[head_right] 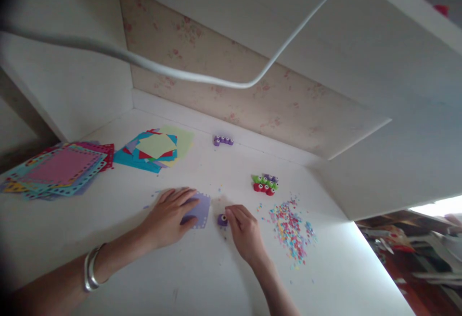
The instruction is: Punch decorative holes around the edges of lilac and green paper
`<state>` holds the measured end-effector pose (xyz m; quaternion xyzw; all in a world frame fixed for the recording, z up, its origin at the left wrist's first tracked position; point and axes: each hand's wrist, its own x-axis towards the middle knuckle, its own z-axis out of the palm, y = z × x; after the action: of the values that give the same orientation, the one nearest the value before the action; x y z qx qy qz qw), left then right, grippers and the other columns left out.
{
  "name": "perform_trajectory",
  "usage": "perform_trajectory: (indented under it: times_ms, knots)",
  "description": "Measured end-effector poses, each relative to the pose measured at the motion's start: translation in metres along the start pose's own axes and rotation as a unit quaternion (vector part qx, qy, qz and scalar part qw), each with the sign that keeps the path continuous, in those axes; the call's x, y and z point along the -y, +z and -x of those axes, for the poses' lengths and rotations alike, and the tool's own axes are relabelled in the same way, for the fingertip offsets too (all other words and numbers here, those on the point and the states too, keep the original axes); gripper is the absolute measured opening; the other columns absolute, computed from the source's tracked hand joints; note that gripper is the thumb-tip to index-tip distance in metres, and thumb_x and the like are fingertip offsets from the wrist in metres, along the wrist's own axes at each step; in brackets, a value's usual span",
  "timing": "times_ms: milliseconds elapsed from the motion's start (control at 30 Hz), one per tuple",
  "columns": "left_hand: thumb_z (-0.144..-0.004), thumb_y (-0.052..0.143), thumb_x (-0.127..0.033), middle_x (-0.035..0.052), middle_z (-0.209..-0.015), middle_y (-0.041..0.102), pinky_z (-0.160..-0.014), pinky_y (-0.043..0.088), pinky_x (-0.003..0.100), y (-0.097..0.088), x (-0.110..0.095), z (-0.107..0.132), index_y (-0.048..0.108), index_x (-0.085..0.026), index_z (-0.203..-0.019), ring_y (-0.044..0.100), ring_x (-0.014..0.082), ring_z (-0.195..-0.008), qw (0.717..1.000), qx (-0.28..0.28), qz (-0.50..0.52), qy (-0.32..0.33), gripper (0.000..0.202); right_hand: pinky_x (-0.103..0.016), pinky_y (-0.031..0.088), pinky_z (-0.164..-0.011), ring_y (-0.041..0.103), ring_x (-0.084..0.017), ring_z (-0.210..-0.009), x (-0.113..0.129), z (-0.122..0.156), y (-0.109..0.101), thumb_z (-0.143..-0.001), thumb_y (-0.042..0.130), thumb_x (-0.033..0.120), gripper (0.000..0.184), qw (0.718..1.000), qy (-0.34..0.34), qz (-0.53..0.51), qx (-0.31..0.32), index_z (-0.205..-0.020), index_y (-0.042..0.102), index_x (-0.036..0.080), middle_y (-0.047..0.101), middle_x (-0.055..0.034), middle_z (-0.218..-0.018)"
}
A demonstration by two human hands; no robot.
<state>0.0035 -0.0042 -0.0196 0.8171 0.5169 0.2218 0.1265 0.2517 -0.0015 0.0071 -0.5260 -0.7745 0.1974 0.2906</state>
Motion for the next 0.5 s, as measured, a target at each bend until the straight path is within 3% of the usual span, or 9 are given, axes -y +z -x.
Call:
perform_trajectory:
  times_ms: [133,267,400,500]
  knots:
    - [-0.089,0.057,-0.039,0.0053,-0.144,0.052,-0.113,0.022,0.05,0.001,0.0,0.0,0.06,-0.029,-0.127,0.04,0.0278,-0.136,1.0,0.005,-0.011,-0.002,0.039,-0.028,0.052,-0.064,0.065,-0.016,-0.069,0.006,0.003,-0.002,-0.091,0.06,0.04,0.024,0.998,0.032,0.055,0.013,-0.099,0.073,0.022,0.071,-0.0061,-0.096]
    - [-0.09,0.054,-0.037,0.0056,-0.145,0.051,-0.113,0.022,0.05,0.004,0.001,0.0,0.059,-0.028,-0.128,0.04,0.0276,-0.136,1.0,0.006,-0.026,0.0,0.039,-0.028,0.052,-0.07,0.068,-0.017,-0.077,0.011,-0.001,-0.008,-0.092,0.058,0.031,0.019,0.996,0.031,0.052,0.058,-0.09,0.076,0.026,0.073,-0.0026,-0.088]
    - [-0.09,0.054,-0.036,0.0049,-0.145,0.051,-0.114,0.021,0.05,0.007,0.003,0.0,0.059,-0.029,-0.128,0.04,0.028,-0.136,1.0,-0.001,-0.029,0.003,0.039,-0.029,0.054,-0.069,0.07,-0.018,-0.075,-0.004,-0.016,-0.035,-0.085,0.064,0.032,0.015,0.991,0.099,-0.036,0.087,-0.089,0.078,0.027,0.076,-0.0004,-0.083]
    - [-0.09,0.055,-0.037,0.0044,-0.144,0.052,-0.113,0.02,0.051,0.009,0.004,-0.001,0.059,-0.029,-0.129,0.041,0.0283,-0.135,1.0,-0.001,-0.027,0.006,0.04,-0.032,0.056,-0.075,0.072,-0.021,-0.083,-0.034,-0.041,-0.065,-0.079,0.07,0.04,0.024,0.984,0.133,-0.114,0.034,-0.093,0.078,0.023,0.078,-0.0037,-0.092]
